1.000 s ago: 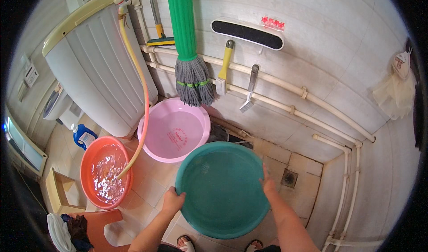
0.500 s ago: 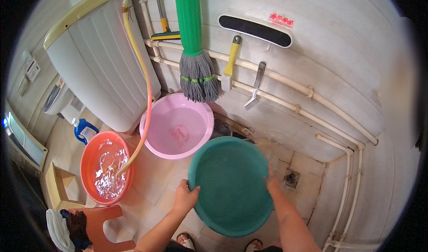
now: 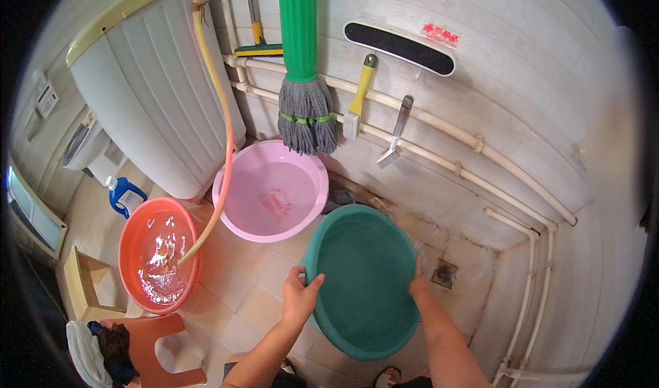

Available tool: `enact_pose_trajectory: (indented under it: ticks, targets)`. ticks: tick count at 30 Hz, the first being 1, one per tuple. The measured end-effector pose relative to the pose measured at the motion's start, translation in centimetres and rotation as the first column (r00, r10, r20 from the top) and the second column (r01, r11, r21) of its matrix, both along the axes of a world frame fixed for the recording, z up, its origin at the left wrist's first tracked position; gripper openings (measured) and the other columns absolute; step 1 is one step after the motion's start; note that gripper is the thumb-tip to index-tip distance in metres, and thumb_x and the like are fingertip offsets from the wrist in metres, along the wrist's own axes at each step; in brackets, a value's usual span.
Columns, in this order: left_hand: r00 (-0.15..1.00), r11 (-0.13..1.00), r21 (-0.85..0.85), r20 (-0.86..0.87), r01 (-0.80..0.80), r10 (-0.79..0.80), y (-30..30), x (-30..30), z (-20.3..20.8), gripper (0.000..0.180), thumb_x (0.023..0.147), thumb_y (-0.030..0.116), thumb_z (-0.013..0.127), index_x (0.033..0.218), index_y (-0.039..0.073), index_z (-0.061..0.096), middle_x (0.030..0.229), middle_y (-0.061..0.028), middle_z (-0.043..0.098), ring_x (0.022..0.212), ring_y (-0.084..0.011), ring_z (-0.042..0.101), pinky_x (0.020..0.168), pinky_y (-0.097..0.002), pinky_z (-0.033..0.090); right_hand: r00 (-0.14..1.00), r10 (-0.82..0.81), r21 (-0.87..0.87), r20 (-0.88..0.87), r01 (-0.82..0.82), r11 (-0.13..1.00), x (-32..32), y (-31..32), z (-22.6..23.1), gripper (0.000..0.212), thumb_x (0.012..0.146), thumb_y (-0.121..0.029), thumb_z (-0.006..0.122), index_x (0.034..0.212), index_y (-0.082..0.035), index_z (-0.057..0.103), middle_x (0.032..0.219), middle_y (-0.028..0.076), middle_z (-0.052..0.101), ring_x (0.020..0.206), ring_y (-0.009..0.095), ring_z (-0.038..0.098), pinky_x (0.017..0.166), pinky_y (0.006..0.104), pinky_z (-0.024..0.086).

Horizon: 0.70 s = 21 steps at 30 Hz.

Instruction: The person hand-washes several pieces of clothing in a teal basin filled with water. They scrub and rinse a dark garment, then a blue item, followed by a brown piece, and finally a white cloth. Each item is wrung out and placed on a nearby orange stool. The person finishes by emptying the basin.

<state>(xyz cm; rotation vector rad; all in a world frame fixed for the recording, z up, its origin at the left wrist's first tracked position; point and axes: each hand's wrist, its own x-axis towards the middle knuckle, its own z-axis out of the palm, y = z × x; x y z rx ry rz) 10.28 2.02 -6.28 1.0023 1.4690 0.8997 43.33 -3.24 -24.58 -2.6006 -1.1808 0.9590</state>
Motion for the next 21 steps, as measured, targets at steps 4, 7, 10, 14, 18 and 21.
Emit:
enact_pose_trajectory:
  ticks: [4, 7, 10, 14, 18, 21]
  targets:
    - [0.997, 1.0, -0.015, 0.072, -0.015, 0.016, 0.7, 1.2, 1.0, 0.029, 0.08, 0.01, 0.064, 0.1, -0.005, 0.048, 0.07, -0.0099, 0.062, 0.059, -0.012, 0.056, 0.05, -0.0257, 0.044, 0.995, -0.055, -0.006, -0.079, 0.054, 0.998, 1.0, -1.4, -1.1, 0.085, 0.083, 0.0, 0.047, 0.142, -0.032, -0.005, 0.132, 0.03, 0.033, 0.115, 0.042, 0.042, 0.096, 0.045, 0.035]
    - [0.986, 0.999, 0.024, 0.163, -0.031, 0.026, 0.9, 1.8, 0.9, 0.03, 0.081, 0.01, 0.064, 0.102, -0.006, 0.049, 0.071, -0.0092, 0.062, 0.059, -0.0115, 0.056, 0.051, -0.0251, 0.044, 0.999, -0.029, 0.157, -0.043, 0.036, 0.987, 1.6, -2.9, -3.0, 0.09, 0.078, 0.005, 0.049, 0.143, -0.031, -0.001, 0.118, 0.03, 0.048, 0.097, 0.039, 0.056, 0.082, 0.0436, 0.045]
    - [0.991, 0.998, 0.058, 0.132, -0.036, 0.029, 1.0, 1.7, 0.5, 0.03, 0.081, 0.007, 0.063, 0.105, -0.004, 0.05, 0.072, -0.0092, 0.063, 0.06, -0.0118, 0.057, 0.051, -0.0241, 0.044, 1.0, -0.024, 0.139, -0.008, 0.025, 0.99, 0.8, -3.0, -2.4, 0.092, 0.079, 0.002, 0.052, 0.142, -0.031, -0.004, 0.11, 0.028, 0.054, 0.091, 0.038, 0.058, 0.079, 0.0429, 0.046]
    - [0.995, 0.997, 0.048, 0.085, -0.059, 0.055, 1.3, 0.9, -0.1, 0.036, 0.082, 0.01, 0.062, 0.11, -0.007, 0.049, 0.072, -0.0088, 0.062, 0.061, -0.0106, 0.055, 0.053, -0.0247, 0.043, 0.987, -0.051, 0.028, -0.149, 0.056, 0.998, 0.1, -2.3, -0.2, 0.087, 0.085, -0.005, 0.053, 0.141, -0.03, -0.008, 0.121, 0.026, 0.047, 0.106, 0.038, 0.051, 0.09, 0.044, 0.041]
    - [0.991, 0.994, 0.057, 0.092, -0.098, 0.092, 1.6, 0.1, -0.9, 0.035, 0.083, 0.011, 0.061, 0.111, -0.007, 0.05, 0.075, -0.0094, 0.062, 0.062, -0.0103, 0.054, 0.054, -0.0243, 0.043, 0.984, -0.086, -0.08, -0.157, 0.074, 0.994, -1.1, -1.1, 3.0, 0.085, 0.087, -0.009, 0.053, 0.141, -0.03, -0.01, 0.127, 0.026, 0.044, 0.114, 0.038, 0.048, 0.096, 0.044, 0.039]
    - [0.992, 0.988, 0.098, 0.033, -0.122, 0.119, 1.8, -0.4, -1.2, 0.033, 0.083, 0.012, 0.061, 0.109, -0.007, 0.052, 0.078, -0.0115, 0.062, 0.066, -0.0137, 0.056, 0.058, -0.027, 0.045, 0.996, 0.039, -0.003, -0.084, -0.04, 0.999, 0.9, -1.1, -0.2, 0.085, 0.088, -0.011, 0.053, 0.141, -0.03, -0.011, 0.129, 0.025, 0.042, 0.116, 0.038, 0.046, 0.097, 0.0433, 0.037]
